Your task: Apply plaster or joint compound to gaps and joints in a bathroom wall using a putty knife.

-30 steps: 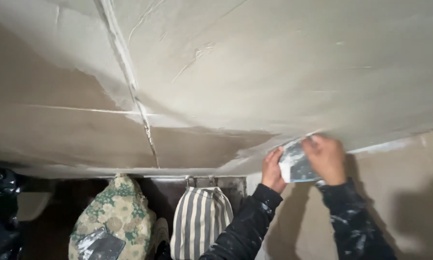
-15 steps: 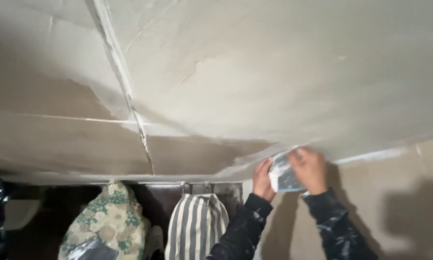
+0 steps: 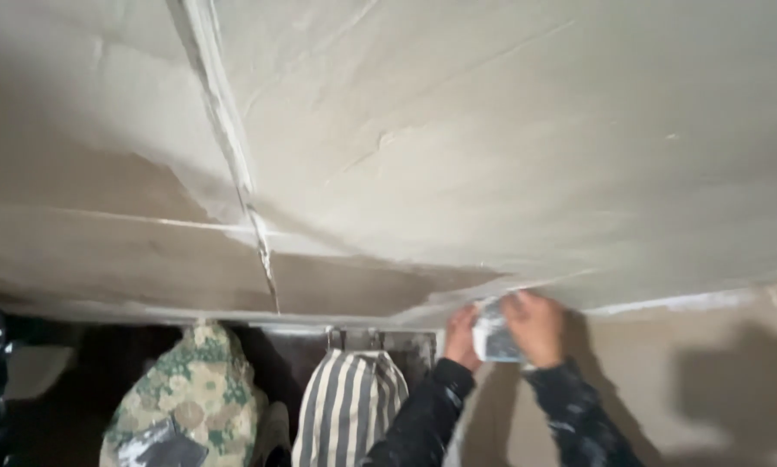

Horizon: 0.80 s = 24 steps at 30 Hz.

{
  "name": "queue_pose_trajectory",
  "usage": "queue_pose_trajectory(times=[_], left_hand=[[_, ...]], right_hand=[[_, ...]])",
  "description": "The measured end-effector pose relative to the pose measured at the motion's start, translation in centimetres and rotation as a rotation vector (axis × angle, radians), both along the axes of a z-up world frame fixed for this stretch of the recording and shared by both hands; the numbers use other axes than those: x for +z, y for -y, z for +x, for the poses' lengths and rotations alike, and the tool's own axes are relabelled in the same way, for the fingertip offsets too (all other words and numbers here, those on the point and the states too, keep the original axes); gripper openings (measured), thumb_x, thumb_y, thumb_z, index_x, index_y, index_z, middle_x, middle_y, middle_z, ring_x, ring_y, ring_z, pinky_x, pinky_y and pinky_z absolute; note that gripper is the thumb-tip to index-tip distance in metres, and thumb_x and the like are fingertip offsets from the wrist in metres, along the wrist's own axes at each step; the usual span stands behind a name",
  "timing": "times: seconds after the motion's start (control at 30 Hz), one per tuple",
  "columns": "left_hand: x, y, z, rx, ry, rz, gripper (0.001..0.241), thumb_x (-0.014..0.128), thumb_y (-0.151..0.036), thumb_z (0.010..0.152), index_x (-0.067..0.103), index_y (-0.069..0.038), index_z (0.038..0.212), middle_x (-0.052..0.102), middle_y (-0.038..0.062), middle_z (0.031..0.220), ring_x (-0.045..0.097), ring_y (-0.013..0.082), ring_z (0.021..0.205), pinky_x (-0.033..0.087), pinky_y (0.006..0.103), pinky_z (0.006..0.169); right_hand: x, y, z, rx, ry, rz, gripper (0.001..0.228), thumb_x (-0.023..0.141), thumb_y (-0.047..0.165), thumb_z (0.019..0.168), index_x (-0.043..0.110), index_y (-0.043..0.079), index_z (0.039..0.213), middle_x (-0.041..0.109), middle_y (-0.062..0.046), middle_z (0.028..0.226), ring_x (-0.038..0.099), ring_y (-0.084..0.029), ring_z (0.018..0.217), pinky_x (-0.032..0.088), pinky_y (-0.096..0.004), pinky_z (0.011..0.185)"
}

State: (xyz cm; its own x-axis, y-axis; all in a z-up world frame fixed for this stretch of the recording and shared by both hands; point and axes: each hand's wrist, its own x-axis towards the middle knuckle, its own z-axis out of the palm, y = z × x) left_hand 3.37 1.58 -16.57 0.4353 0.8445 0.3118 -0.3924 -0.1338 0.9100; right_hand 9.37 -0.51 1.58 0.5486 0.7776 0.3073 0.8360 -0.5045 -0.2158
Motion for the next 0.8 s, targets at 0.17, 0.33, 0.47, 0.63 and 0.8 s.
queue_pose_trajectory(times=[0.17,0.33,0.47,0.63,0.8], left_hand=[[-3.2,-2.6,0.4,-0.491,0.620,-1.214,0.024,0.057,-0.019,0.104,0.068,-0.001,0.115,0.073,0.011,0.105,0.072,0.0223,0.093,0.059,0.0364,0.083],[8.7,-0.7,-1.4,-0.483,0.693,-1.068,0.023,0.058,-0.014,0.103,0.067,-0.002,0.120,0.072,0.007,0.111,0.071,0.0175,0.100,0.058,0.0330,0.088],[8.6,-0.4,-0.8,-0.499,0.733,-1.189,0.022,0.059,-0.018,0.104,0.067,-0.003,0.118,0.072,0.007,0.108,0.071,0.0182,0.097,0.058,0.0330,0.087],[-0.2,-0.9,-1.2,-0.506,0.650,-1.242,0.025,0.058,-0.023,0.104,0.067,-0.002,0.114,0.073,0.009,0.103,0.072,0.0199,0.092,0.058,0.0348,0.082],[9.8,-0.1,-1.9,-0.510,0.750,-1.130,0.025,0.057,-0.019,0.105,0.067,0.000,0.118,0.073,0.007,0.106,0.071,0.0171,0.097,0.057,0.0323,0.086]], right_hand=[[-7.8,-0.2,3.0,0.001,0.035,0.011,0.036,0.070,0.034,0.088,0.066,0.003,0.070,0.064,-0.021,0.066,0.064,-0.040,0.062,0.049,-0.047,0.059],[9.6,0.1,-3.9,-0.027,-0.113,0.034,0.032,0.068,0.032,0.092,0.069,0.003,0.081,0.062,-0.021,0.064,0.061,-0.038,0.057,0.049,-0.046,0.056],[9.9,0.0,-3.5,-0.079,-0.099,-0.008,0.035,0.069,0.036,0.092,0.070,0.002,0.082,0.061,-0.020,0.063,0.060,-0.036,0.055,0.049,-0.046,0.056],[-3.7,0.5,0.2,-0.019,-0.015,-0.011,0.038,0.069,0.037,0.091,0.068,0.003,0.075,0.063,-0.021,0.069,0.062,-0.040,0.063,0.049,-0.047,0.059],[8.7,1.0,-1.8,0.037,-0.064,-0.032,0.037,0.068,0.036,0.093,0.068,0.002,0.079,0.062,-0.022,0.070,0.062,-0.039,0.061,0.048,-0.044,0.058]])
